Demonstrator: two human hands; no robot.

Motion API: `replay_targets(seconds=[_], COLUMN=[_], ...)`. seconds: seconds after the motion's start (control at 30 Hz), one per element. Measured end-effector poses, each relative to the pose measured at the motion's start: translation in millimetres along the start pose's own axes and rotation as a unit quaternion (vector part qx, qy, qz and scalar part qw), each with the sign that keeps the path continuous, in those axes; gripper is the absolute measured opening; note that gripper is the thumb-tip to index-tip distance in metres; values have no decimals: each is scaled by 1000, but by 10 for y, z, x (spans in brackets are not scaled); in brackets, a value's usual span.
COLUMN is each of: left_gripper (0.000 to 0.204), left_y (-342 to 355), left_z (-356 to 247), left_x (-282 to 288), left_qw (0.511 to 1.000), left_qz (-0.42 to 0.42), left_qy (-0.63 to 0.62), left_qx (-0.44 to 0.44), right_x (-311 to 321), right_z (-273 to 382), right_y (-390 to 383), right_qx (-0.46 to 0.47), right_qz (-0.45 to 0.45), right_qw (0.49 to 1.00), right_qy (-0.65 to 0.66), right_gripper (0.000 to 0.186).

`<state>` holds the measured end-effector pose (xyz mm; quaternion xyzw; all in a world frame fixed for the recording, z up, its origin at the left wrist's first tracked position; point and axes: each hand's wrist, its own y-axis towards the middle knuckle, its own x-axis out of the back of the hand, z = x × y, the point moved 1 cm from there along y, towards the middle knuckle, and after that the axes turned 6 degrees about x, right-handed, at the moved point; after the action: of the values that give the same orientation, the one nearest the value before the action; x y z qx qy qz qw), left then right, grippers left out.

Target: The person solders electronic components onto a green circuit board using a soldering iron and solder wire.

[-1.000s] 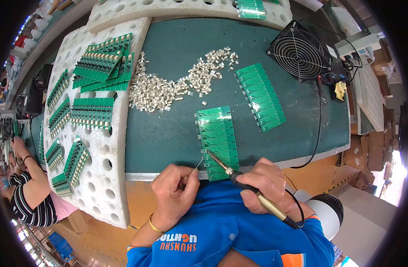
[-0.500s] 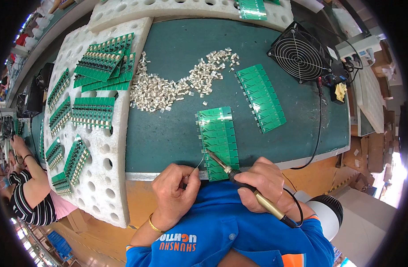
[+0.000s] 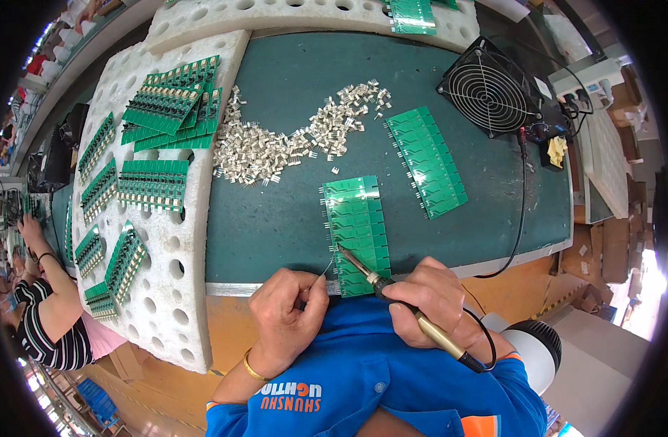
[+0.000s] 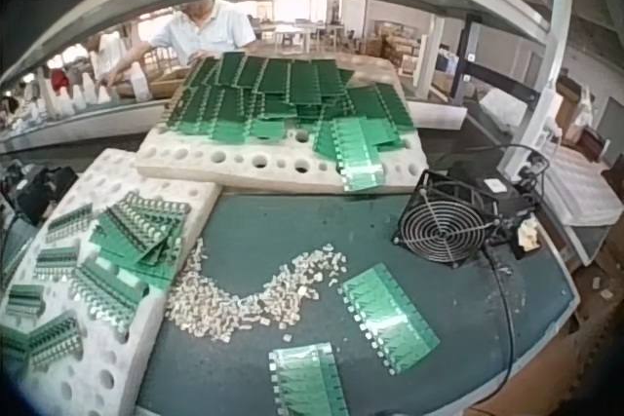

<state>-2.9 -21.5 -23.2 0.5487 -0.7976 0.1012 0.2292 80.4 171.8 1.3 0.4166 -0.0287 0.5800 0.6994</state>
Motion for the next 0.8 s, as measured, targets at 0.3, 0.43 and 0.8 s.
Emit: replay_targets(seconds=[0.3, 0.43, 0.8], left_gripper=[12, 12, 11], left_y=[8, 10, 24], left_z=[-5, 1, 3], left_x=[9, -2, -15], left_qw=[1000, 1000, 1000], left_qz=[1, 1, 3], left_qy=[-1, -10, 1], left_qx=[-10, -9, 2], right_x=[4, -10, 11], right_z=[-10, -8, -3], right_y=[7, 5, 10], right_qx=[-7, -7, -8], right_qz=[-3, -11, 2], right_qw=[1000, 1000, 1000], right_qy=[5, 8, 15], right_gripper=[23, 23, 25])
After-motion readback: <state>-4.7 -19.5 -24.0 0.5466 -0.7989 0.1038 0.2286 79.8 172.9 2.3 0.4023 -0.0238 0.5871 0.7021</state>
